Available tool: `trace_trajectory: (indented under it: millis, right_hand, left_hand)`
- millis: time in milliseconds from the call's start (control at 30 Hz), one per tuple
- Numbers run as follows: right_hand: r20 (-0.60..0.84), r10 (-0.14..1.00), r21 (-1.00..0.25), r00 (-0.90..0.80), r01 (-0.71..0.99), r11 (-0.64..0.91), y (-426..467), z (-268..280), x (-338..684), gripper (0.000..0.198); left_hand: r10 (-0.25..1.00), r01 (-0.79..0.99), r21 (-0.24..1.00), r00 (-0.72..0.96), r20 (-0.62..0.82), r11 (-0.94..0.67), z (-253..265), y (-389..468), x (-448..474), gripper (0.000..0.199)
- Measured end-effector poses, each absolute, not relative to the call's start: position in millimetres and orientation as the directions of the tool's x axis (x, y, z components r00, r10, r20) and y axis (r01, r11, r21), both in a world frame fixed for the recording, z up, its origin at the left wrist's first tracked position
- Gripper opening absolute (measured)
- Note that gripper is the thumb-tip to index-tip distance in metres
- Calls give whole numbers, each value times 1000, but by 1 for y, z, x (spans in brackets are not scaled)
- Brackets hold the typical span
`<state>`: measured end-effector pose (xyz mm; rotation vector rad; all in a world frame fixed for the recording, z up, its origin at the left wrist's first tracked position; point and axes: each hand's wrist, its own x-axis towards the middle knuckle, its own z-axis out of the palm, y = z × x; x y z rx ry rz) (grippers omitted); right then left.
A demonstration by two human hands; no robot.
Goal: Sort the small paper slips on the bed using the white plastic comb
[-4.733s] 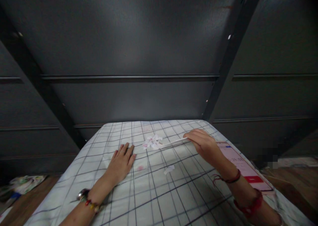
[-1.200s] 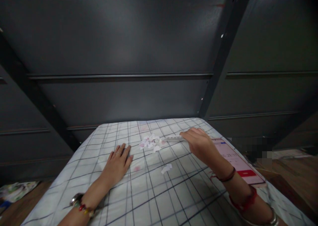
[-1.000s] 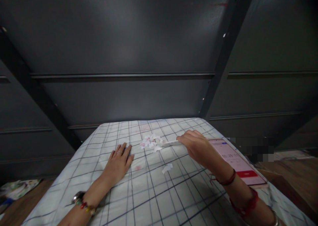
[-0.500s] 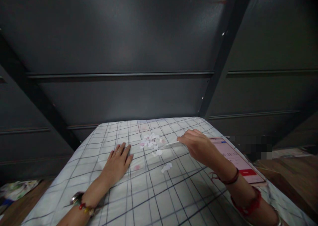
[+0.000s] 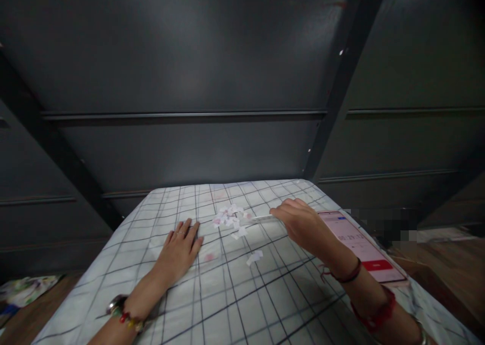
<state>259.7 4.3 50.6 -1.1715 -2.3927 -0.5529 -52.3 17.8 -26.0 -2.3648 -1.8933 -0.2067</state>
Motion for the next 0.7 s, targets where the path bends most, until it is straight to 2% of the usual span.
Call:
trace_trajectory:
  millis: [233, 400, 600, 700]
  right_hand:
    - [530, 642, 151, -554, 807, 571, 2, 53, 257, 36]
    - [526, 647, 182, -553, 816, 549, 4, 50, 257, 38]
    - [592, 629, 177, -504, 843, 509, 6, 48, 258, 38]
    - [544, 643, 153, -539, 817, 556, 3, 51, 259, 37]
  left_hand:
    - [967, 977, 8, 212, 139, -215, -22, 17, -50, 52]
    - [961, 976, -1, 214, 177, -217, -26, 18, -52, 52]
    - [962, 977, -8, 212, 173, -213, -28, 19, -52, 52]
    - [968, 978, -10, 207, 142, -208, -24, 18, -51, 52]
